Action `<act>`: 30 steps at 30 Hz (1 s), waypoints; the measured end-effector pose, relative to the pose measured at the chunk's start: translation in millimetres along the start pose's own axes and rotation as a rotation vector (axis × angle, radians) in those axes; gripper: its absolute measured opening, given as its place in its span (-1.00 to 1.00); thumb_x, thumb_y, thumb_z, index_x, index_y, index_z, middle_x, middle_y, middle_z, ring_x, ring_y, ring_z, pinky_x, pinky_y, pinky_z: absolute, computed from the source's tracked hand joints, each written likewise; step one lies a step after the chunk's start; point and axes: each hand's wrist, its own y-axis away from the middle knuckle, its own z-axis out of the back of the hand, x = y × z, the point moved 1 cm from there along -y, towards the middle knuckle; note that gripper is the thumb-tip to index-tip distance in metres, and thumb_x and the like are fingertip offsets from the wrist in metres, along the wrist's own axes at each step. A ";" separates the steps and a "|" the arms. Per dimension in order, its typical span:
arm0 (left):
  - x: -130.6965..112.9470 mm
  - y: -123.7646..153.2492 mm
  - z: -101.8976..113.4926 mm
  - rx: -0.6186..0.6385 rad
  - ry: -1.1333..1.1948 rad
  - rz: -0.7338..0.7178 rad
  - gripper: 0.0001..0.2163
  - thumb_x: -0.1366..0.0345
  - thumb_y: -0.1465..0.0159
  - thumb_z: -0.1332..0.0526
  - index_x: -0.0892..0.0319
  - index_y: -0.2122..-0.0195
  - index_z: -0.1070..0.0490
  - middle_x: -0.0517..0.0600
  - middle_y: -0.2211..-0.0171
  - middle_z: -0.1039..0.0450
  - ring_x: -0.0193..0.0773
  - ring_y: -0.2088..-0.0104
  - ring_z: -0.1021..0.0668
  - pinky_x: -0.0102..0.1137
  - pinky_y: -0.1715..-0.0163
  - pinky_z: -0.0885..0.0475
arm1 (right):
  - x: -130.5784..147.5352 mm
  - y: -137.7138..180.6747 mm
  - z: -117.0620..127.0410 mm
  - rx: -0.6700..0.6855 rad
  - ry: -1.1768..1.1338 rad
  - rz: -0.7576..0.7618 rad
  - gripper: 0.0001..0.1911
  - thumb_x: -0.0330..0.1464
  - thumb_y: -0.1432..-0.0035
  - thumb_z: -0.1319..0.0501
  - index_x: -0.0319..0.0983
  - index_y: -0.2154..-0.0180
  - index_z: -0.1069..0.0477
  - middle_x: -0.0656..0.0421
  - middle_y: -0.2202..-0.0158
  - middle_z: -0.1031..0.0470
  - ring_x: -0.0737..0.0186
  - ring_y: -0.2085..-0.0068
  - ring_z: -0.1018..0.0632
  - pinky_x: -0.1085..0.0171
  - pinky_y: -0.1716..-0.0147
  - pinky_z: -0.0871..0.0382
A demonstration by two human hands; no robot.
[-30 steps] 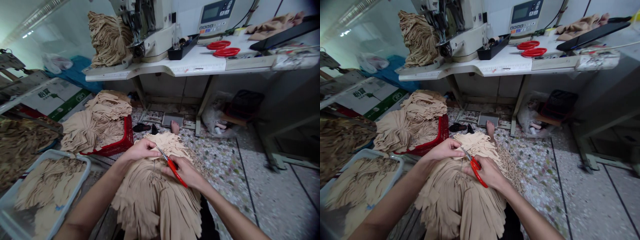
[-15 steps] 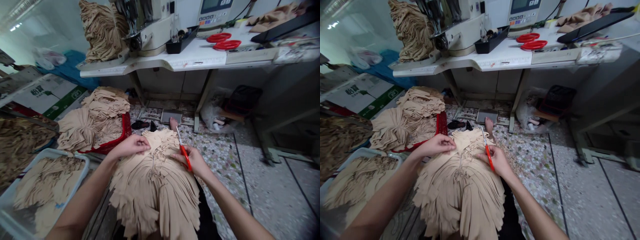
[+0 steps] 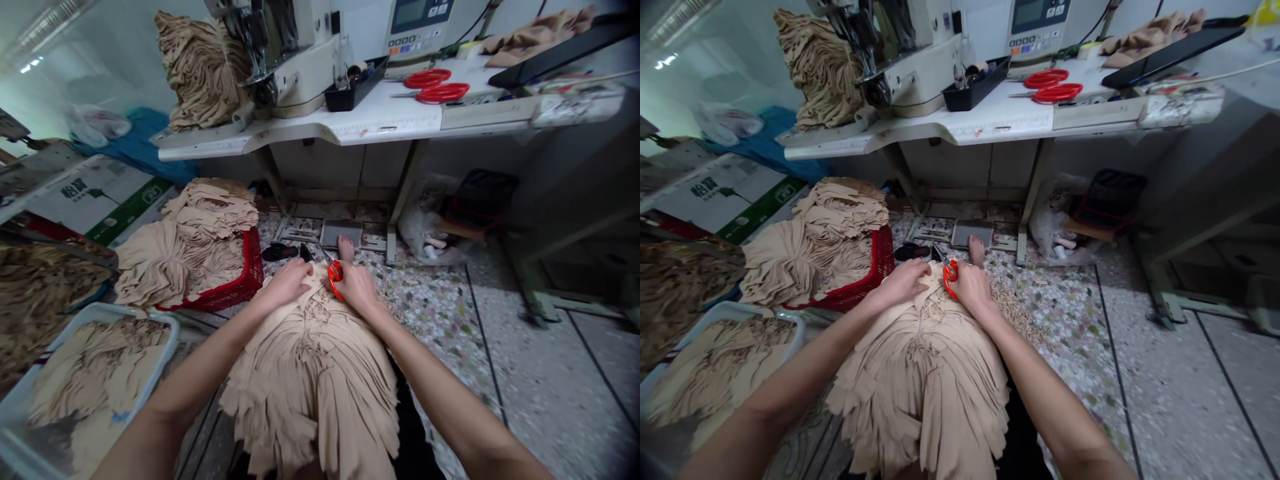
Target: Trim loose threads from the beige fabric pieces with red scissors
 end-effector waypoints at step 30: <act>-45.8 24.0 56.2 0.209 0.889 0.035 -0.72 0.18 -0.14 -0.44 0.29 0.23 -0.56 -0.07 0.44 -0.45 -0.39 0.45 -0.43 -0.51 0.44 -0.28 | 18.0 61.4 65.2 0.103 -1.330 -0.050 -0.51 -0.16 0.15 -0.58 -0.18 0.39 -0.33 0.05 0.22 -0.66 0.05 0.24 -0.65 0.15 0.22 -0.56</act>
